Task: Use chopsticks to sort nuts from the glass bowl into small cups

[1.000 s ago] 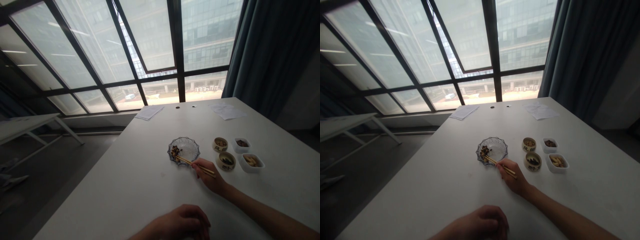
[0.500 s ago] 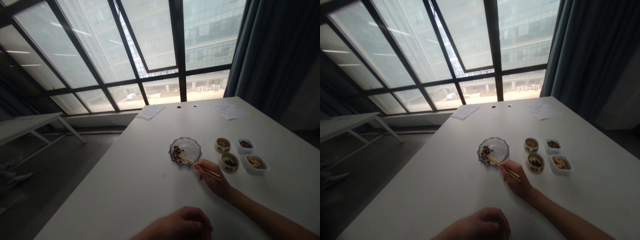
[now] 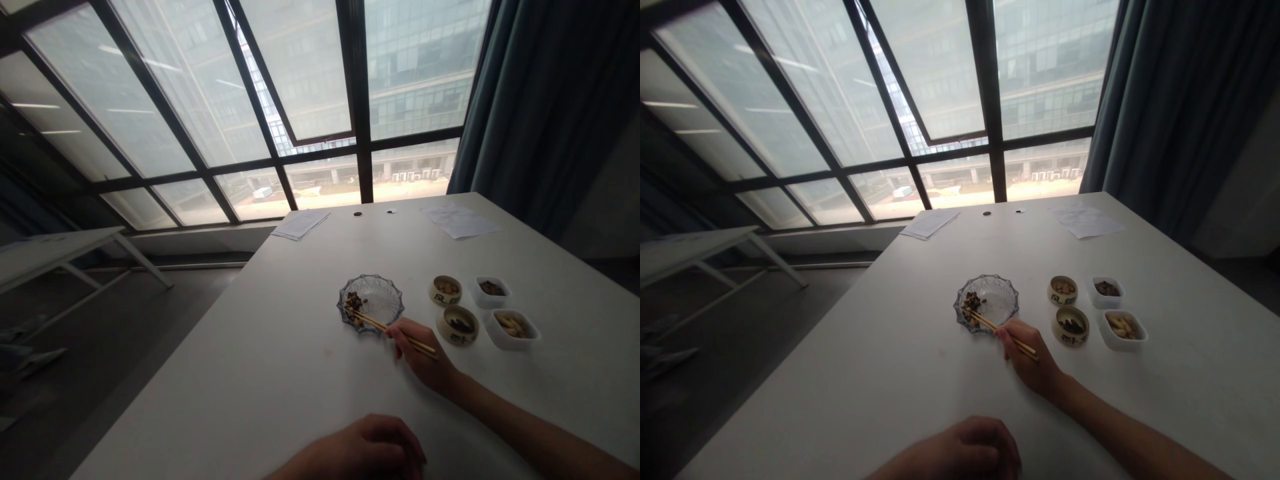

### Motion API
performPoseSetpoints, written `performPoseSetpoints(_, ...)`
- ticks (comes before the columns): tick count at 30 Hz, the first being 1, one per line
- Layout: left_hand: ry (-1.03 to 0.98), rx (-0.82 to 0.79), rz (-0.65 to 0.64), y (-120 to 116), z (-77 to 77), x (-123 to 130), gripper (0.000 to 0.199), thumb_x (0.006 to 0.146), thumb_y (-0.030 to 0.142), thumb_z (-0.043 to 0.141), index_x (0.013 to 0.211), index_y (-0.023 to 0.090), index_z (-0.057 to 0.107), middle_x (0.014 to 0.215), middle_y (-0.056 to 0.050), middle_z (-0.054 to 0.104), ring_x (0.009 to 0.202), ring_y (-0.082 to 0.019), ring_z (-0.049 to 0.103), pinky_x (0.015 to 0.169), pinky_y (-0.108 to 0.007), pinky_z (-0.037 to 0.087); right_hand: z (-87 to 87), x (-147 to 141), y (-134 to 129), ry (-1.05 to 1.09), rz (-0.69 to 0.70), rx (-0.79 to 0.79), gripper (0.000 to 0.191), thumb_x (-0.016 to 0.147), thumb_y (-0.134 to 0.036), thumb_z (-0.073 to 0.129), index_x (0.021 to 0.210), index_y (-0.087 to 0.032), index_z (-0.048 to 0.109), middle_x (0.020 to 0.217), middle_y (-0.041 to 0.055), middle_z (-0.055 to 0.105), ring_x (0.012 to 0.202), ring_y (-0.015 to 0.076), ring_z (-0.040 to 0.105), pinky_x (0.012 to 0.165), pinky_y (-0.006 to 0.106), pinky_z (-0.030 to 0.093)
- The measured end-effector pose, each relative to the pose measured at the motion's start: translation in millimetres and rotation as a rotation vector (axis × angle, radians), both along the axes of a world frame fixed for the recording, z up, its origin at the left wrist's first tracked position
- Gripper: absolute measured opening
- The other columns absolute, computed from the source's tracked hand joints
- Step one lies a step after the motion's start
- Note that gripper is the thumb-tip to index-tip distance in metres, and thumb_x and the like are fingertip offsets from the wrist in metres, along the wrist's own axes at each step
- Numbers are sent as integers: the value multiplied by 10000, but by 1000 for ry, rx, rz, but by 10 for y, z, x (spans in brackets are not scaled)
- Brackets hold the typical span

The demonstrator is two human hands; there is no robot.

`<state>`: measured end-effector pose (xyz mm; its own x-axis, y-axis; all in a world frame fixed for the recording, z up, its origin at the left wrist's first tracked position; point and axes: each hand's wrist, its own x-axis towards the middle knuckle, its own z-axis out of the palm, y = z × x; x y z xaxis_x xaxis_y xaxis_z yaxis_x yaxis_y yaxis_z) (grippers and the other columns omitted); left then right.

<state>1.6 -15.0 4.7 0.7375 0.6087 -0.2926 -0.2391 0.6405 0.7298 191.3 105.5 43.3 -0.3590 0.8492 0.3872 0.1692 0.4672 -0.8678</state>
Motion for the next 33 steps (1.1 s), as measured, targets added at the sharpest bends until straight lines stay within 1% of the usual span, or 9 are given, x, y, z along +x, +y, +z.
performPoseSetpoints(6,-4,2,-2,14,9,1,389,826,376,793,1094,98,740,931,-129,727,822,-178,675,813,-287,481,38,31,-30,-8,-19,-12,382,1048,-427,425,873,-194,672,674,9,604,646,172,590,677,306,462)
performPoseSetpoints(11,-15,10,-1,26,23,18,400,814,375,803,1083,88,735,924,-133,722,805,-175,676,786,-279,483,137,129,-76,0,-34,16,351,1049,-392,434,864,-202,664,681,3,583,639,162,575,661,300,459)
performPoseSetpoints(15,-36,23,-9,44,18,31,409,806,399,809,1066,93,729,901,-129,720,786,-179,682,771,-285,489,245,275,-155,-4,-66,60,328,1044,-370,444,864,-205,663,703,12,606,619,159,568,627,296,459)
performPoseSetpoints(18,-46,32,-32,60,8,30,401,826,392,794,1077,89,718,904,-137,722,774,-180,686,756,-285,491,328,476,-248,-17,-115,87,303,1041,-360,450,903,-216,679,704,13,618,609,161,578,624,298,473)
performPoseSetpoints(20,-52,36,-40,69,1,30,401,829,389,792,1081,89,710,907,-141,723,770,-185,690,748,-290,496,369,675,-330,-33,-176,94,283,1036,-362,458,942,-229,690,711,15,630,605,166,590,607,300,480)
performPoseSetpoints(24,-67,41,-41,77,-6,39,420,826,408,792,1078,84,702,907,-146,721,771,-194,700,740,-296,510,409,1173,-543,-98,-373,94,257,1014,-383,494,985,-261,718,729,24,662,584,179,606,560,305,492)
performPoseSetpoints(27,-72,45,-44,78,0,44,422,832,401,787,1091,80,699,912,-148,720,771,-196,706,732,-296,520,431,1502,-726,-143,-522,89,260,997,-417,509,976,-276,726,728,27,675,564,181,606,536,301,498)
performPoseSetpoints(30,-73,53,-44,75,14,49,416,840,398,780,1094,80,698,913,-151,720,770,-206,714,724,-306,533,460,1694,-875,-197,-623,75,272,982,-456,513,962,-282,721,716,26,677,544,182,605,514,297,500)
performPoseSetpoints(33,-70,60,-36,71,28,57,400,838,397,779,1088,95,701,903,-142,723,770,-213,719,710,-309,541,462,1774,-952,-227,-659,75,280,970,-475,518,938,-282,718,694,20,672,528,181,604,500,294,497)
